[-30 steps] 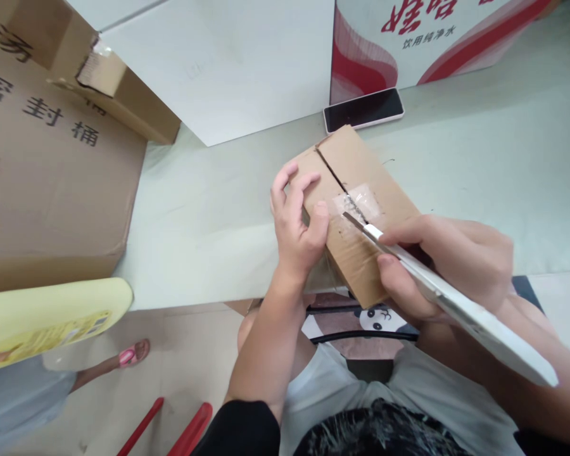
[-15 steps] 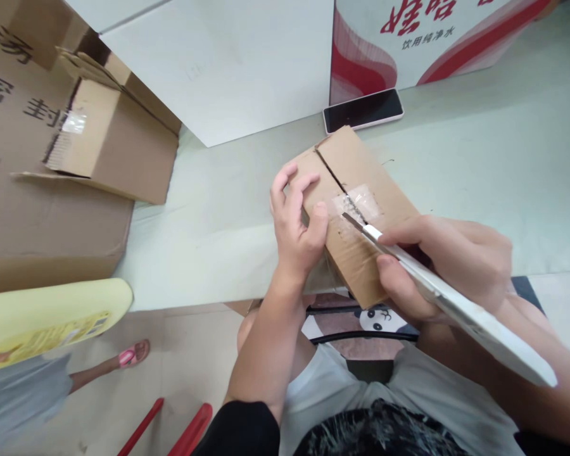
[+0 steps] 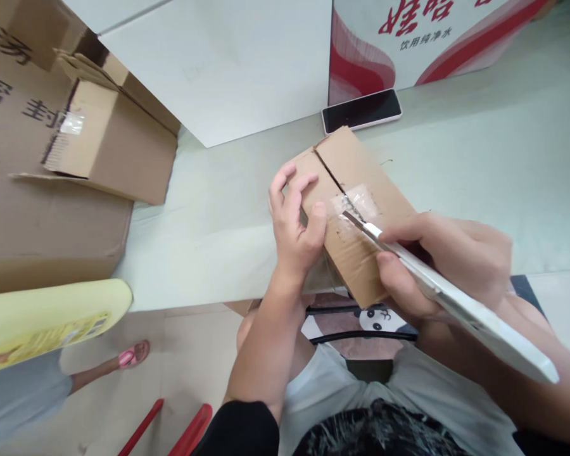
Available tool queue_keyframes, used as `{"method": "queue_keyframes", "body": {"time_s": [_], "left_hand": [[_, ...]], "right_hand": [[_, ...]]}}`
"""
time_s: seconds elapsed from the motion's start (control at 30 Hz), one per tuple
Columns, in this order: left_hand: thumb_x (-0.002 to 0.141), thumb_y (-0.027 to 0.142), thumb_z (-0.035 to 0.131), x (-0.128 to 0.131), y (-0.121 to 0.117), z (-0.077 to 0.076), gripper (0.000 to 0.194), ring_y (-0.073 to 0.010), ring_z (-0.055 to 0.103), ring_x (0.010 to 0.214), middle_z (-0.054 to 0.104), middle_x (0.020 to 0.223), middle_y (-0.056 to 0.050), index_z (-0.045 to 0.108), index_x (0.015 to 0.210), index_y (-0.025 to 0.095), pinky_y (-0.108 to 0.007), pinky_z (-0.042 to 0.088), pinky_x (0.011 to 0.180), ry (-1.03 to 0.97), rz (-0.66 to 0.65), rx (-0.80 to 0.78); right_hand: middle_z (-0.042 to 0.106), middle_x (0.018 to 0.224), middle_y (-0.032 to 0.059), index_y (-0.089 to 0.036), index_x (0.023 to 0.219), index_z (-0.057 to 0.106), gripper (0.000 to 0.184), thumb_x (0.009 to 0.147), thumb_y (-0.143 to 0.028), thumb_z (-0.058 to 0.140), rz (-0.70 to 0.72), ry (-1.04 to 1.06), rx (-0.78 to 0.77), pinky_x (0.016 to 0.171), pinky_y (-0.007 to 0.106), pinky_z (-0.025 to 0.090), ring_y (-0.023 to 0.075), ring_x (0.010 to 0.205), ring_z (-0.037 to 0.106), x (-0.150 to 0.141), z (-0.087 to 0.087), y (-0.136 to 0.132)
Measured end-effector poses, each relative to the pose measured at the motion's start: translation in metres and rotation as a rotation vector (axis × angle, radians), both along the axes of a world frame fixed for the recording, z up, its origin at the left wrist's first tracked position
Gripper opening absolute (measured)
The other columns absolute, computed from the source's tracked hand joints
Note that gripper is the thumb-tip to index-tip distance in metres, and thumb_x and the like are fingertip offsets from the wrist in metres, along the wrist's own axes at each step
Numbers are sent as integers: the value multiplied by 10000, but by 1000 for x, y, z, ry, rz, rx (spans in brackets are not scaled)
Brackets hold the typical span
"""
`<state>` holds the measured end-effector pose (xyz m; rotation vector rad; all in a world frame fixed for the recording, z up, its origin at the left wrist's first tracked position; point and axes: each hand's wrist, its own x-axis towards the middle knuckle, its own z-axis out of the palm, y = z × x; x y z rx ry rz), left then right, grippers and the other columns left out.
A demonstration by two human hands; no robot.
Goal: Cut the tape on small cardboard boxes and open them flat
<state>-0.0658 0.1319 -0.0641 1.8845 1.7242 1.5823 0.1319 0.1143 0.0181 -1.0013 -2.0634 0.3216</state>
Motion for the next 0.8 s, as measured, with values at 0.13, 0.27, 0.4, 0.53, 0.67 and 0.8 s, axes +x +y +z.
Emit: {"method": "queue_keyframes", "body": {"time_s": [0.13, 0.27, 0.4, 0.53, 0.67, 0.8], "left_hand": [[1034, 621, 415, 1, 0, 0, 475, -320, 508, 1437, 513, 1451, -127, 614, 1272, 261, -511, 412, 1227, 1, 18, 0], [1029, 632, 419, 1, 0, 1, 494, -328, 503, 1436, 506, 1458, -136, 618, 1278, 254, -523, 403, 1232, -8, 7, 0], [1018, 648, 426, 0, 1, 2, 512, -333, 498, 1436, 510, 1454, -146, 614, 1278, 249, -540, 402, 1229, 6, 7, -14], [1025, 616, 431, 0, 1, 3, 440, -313, 514, 1411, 528, 1416, -142, 601, 1190, 245, -546, 434, 1195, -17, 6, 9], [1043, 528, 414, 1, 0, 5, 354, -293, 509, 1411, 519, 1418, -118, 625, 1026, 244, -537, 460, 1173, -3, 2, -6], [1053, 470, 403, 4, 0, 4, 394, -311, 446, 1470, 468, 1474, -116, 718, 1122, 244, -551, 365, 1258, 17, 18, -33]], "right_hand": [[540, 593, -48, -244, 841, 595, 55, 851, -202, 628, -12, 25, -34, 488, 263, 361, 98, 491, 464, 0, -1, 1], [532, 556, -59, -250, 836, 594, 50, 836, -216, 630, 53, 105, -71, 446, 256, 334, 90, 445, 438, 5, -1, 9], [555, 570, -44, -251, 827, 596, 54, 860, -217, 621, 13, 187, -213, 430, 263, 325, 99, 448, 453, 10, 1, 15], [566, 594, -27, -256, 823, 615, 54, 857, -222, 640, 4, 222, -276, 425, 268, 313, 111, 468, 453, 11, 1, 15], [569, 588, -29, -253, 809, 626, 49, 847, -227, 645, -3, 260, -313, 411, 267, 305, 110, 458, 450, 11, 1, 15], [557, 569, -49, -247, 809, 611, 54, 832, -217, 650, 11, 266, -398, 430, 265, 331, 105, 457, 465, 10, 6, 14]]}}
